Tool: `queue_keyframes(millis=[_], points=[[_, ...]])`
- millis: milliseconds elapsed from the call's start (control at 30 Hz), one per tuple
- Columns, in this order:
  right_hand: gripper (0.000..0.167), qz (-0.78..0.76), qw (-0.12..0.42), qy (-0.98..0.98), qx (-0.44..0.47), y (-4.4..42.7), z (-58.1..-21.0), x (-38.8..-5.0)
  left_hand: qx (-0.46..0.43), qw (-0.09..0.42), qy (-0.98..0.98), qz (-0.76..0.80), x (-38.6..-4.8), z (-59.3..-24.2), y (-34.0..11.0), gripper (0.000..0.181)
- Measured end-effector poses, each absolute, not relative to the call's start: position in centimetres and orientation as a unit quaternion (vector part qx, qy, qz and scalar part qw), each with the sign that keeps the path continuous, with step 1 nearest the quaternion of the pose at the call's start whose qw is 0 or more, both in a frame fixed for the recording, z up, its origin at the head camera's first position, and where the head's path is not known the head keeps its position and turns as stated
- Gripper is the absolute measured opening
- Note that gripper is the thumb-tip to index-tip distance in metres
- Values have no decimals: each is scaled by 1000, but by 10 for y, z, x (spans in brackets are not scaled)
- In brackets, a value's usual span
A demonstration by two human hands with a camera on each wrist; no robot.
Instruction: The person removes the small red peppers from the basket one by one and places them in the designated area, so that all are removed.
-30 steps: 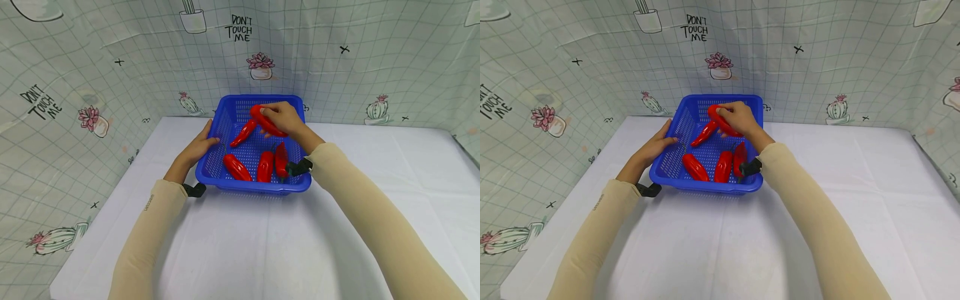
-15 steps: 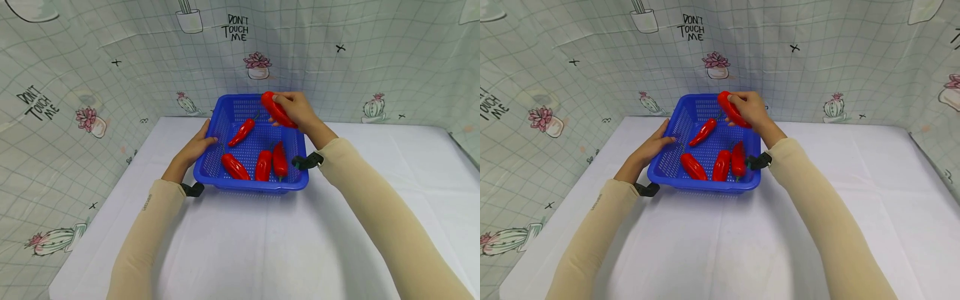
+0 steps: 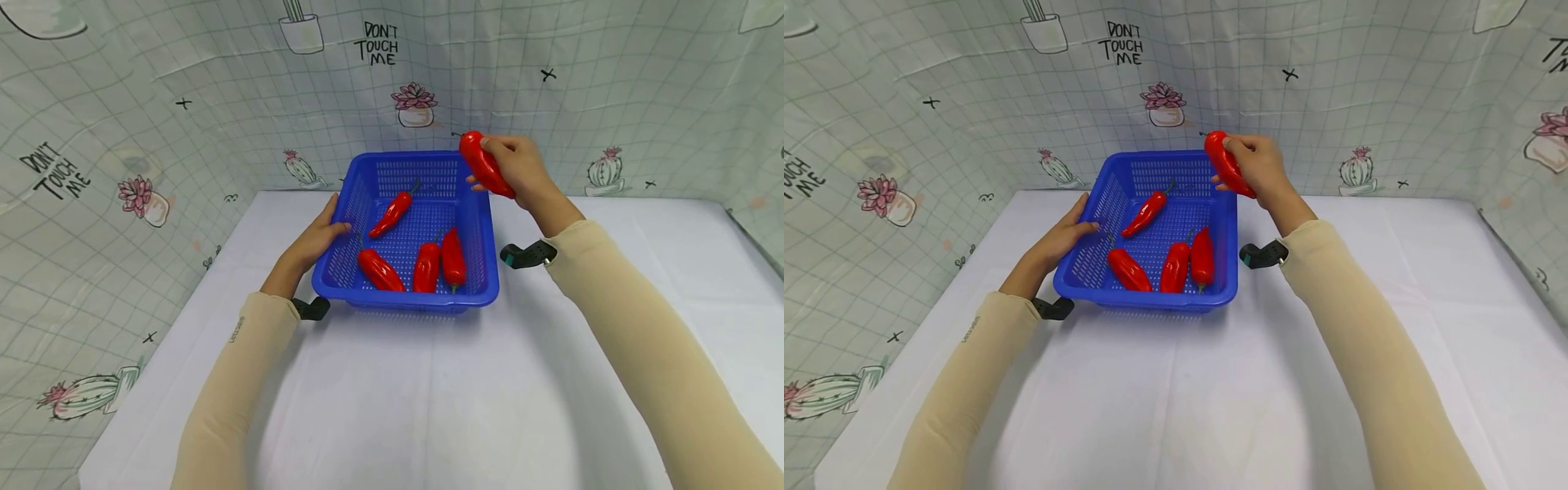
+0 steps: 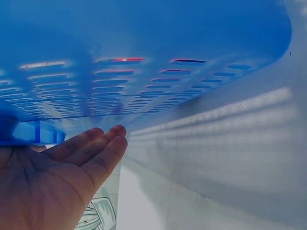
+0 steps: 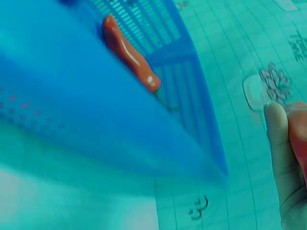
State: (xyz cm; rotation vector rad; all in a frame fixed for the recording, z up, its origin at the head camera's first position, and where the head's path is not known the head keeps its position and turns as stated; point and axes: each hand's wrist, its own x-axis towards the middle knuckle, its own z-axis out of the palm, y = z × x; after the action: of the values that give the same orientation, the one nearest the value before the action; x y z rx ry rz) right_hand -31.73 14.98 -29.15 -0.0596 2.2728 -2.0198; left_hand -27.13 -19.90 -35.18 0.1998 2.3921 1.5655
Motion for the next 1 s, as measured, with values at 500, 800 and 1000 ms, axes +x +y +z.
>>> queue_keyframes(millis=[500,800,1000], points=[[60,-659,23,749,66,200,-325,-323,56,149,823,545,-263,-344,-199,77],[67,-580,24,801,145,203,-353,-318,56,154,818,552,-261,-339,-198,78],[69,-522,37,833,179,200,-367,-317,60,157,819,549,-254,-329,-193,77]])
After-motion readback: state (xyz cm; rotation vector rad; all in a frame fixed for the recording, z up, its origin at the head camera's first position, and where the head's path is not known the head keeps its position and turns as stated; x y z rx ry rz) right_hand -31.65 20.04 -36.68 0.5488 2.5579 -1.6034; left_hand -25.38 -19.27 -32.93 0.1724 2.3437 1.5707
